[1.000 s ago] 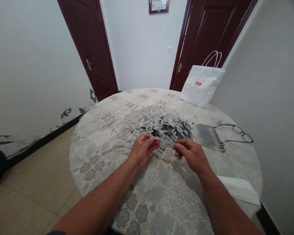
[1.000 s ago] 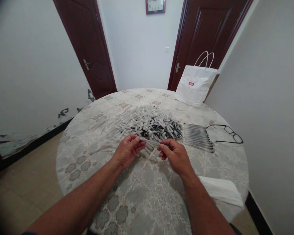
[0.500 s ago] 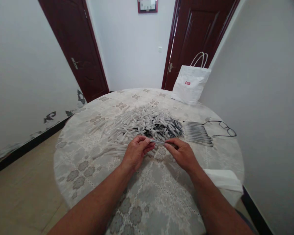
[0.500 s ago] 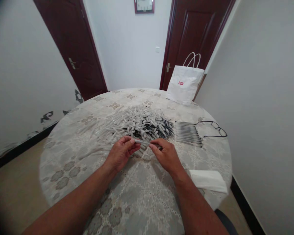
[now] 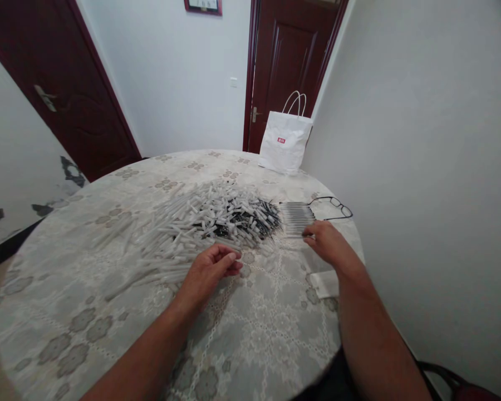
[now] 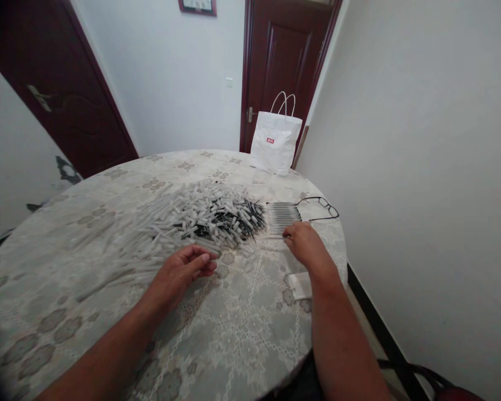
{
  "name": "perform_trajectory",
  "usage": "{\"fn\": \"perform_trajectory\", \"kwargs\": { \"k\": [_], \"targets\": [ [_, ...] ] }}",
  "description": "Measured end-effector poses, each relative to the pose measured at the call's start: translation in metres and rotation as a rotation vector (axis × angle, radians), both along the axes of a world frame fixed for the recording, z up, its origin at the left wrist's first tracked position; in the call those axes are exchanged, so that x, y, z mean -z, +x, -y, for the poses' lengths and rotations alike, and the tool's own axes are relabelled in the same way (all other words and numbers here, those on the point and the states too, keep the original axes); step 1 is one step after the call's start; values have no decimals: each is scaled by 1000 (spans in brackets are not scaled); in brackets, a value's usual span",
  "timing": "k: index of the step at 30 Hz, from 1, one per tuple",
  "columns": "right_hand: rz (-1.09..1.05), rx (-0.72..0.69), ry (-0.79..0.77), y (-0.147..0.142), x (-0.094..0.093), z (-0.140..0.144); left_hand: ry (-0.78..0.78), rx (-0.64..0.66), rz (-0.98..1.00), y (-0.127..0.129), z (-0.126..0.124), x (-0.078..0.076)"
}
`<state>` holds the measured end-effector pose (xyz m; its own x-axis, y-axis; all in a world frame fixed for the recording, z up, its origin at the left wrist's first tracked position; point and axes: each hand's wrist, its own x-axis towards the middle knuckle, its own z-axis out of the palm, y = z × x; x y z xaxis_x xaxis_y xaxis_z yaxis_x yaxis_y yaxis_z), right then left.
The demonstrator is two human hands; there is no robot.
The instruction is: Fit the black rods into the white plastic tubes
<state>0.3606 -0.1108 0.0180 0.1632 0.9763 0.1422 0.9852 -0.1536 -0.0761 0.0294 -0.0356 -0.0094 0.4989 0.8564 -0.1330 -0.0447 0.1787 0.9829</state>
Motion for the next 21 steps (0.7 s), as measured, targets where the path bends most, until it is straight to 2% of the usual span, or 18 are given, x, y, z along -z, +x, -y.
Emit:
{"fn": "perform_trajectory", "kwargs": {
  "k": [2,5,11,21],
  "targets": [
    [22,141,-58,21,10,-2,5,-2,-6,0,0,-1],
    [31,240,-90,36,25,-4,-3,-13,-16,0,0,-3],
    [23,250,-51,39,40,-8,16,-23,-49,0,2,-6],
    [-25,260,11,49,54,-18,21,3,-74,0,4,-6]
  ]
}}
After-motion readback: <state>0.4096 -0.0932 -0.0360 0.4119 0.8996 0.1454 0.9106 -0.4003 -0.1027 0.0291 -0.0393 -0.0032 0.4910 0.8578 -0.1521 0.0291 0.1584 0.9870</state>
